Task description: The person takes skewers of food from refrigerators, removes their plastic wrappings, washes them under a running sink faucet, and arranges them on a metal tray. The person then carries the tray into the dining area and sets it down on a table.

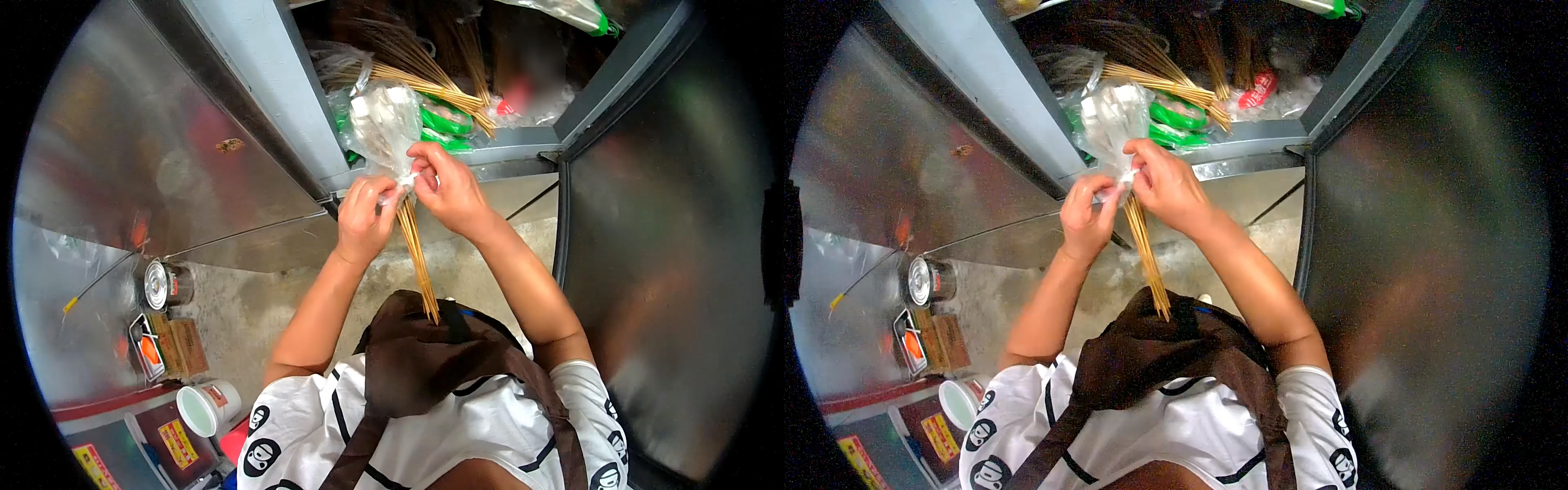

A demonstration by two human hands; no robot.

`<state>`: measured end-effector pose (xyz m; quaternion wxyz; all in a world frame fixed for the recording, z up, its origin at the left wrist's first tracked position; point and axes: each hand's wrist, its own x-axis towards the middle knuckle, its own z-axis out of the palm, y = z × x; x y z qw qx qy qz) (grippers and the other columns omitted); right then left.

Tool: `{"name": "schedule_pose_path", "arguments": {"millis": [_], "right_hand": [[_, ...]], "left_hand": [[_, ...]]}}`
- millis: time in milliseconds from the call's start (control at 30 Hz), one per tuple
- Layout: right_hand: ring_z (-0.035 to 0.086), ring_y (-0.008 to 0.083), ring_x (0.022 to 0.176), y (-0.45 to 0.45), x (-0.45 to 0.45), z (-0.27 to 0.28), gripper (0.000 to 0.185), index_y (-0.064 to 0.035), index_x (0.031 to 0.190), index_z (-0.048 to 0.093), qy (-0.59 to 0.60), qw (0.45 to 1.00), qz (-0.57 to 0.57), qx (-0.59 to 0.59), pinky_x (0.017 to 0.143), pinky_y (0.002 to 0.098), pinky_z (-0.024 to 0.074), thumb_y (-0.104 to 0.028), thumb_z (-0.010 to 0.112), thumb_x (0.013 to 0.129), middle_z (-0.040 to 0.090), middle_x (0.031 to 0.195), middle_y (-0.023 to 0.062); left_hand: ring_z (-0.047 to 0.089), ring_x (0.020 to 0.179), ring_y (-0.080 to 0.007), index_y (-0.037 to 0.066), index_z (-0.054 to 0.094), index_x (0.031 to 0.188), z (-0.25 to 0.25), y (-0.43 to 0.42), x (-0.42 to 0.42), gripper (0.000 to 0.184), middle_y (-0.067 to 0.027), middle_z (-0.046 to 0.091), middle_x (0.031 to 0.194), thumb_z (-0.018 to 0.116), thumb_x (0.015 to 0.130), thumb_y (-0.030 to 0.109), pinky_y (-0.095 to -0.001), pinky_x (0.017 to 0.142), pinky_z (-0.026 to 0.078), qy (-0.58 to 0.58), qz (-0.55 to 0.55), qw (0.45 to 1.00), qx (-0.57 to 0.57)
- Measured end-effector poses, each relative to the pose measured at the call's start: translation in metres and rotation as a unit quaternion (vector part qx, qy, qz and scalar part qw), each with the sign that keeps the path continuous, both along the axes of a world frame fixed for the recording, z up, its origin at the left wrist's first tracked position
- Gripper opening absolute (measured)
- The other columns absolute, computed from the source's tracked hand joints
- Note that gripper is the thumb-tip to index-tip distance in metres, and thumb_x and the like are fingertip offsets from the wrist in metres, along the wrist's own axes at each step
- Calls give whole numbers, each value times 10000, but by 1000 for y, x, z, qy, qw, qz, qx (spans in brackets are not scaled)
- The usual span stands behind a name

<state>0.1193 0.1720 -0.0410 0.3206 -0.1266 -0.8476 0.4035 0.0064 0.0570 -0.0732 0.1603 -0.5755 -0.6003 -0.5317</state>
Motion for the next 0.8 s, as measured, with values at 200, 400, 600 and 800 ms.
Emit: {"name": "schedule_pose_path", "arguments": {"millis": [200,400,600,800], "right_hand": [[554,186,644,-1,-14,-23,324,-40,1052,480,7,995,-100,-12,601,293,466,8,542,738,571,762,91],[509,90,644,-6,-18,-29,381,-30,1130,431,25,988,-84,-126,639,231,441,-6,537,765,615,833,46],[446,297,1149,-44,16,-28,636,-11,1302,336,10,993,-87,84,991,406,333,-190,632,768,412,1297,192],[406,333,1189,-63,46,-51,762,6,1339,237,64,997,23,27,1002,427,302,-255,648,753,316,1345,223]], "left_hand": [[552,661,-101,8,571,882,-23,-14,19,211,-43,575,769,704,718,14,-230,582,460,-226,49,972,-54],[539,941,-182,61,360,1236,-79,-24,32,530,-85,511,1097,634,783,41,-319,802,453,-502,-29,864,-18],[535,626,-123,68,493,1006,-79,-34,66,118,-14,521,730,470,909,131,-296,536,431,-725,-313,602,-118],[423,423,-90,42,470,979,-44,-49,98,199,-6,464,607,442,937,234,-244,366,327,-687,-114,708,-121]]}}
